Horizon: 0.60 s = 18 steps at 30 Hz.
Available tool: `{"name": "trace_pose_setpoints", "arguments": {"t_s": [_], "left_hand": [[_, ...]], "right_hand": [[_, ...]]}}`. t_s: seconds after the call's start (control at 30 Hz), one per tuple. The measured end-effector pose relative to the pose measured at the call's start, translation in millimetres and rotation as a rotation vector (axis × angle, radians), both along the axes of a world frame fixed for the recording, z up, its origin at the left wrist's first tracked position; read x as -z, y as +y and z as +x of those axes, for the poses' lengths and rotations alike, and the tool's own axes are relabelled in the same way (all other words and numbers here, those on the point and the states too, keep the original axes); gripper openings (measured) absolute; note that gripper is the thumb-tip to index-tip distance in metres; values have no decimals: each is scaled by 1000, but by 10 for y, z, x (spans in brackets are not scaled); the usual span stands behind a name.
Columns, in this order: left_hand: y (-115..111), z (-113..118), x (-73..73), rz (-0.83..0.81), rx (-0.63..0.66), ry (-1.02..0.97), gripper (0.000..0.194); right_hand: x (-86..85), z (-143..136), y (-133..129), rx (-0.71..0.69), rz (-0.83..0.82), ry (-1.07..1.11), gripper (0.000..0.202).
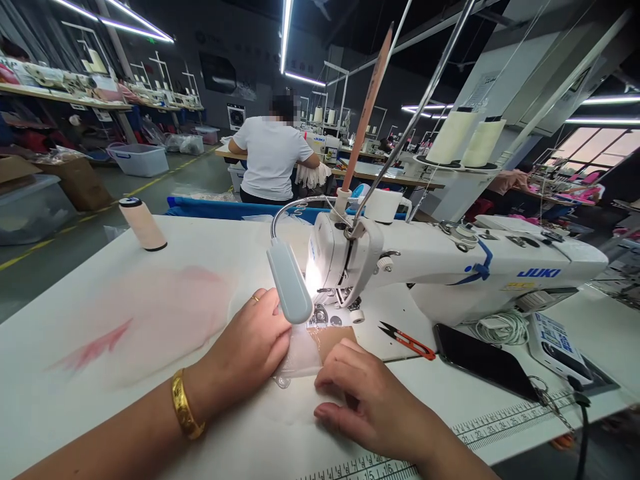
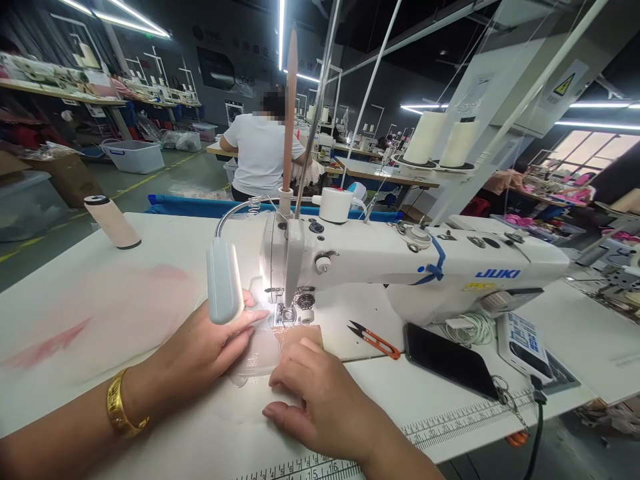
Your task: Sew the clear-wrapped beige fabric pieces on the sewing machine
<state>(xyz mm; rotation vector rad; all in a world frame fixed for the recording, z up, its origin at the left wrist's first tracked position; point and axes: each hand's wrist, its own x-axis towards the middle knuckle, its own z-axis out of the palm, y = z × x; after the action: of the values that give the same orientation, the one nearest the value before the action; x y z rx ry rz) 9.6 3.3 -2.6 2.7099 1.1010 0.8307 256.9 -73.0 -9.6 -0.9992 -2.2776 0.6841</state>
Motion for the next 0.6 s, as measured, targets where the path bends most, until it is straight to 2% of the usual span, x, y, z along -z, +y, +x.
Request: {"name": "trace_pose_setpoints", "arguments": {"t_s": [0.2, 0.6], "left_hand": [[-70, 42, 24, -90, 170, 89, 38], [-87, 99, -5, -120, 183, 118, 33]], "right_hand": [[12, 22, 37, -15, 20, -48, 12], [-6, 5, 58, 77, -5, 87, 19]]}}
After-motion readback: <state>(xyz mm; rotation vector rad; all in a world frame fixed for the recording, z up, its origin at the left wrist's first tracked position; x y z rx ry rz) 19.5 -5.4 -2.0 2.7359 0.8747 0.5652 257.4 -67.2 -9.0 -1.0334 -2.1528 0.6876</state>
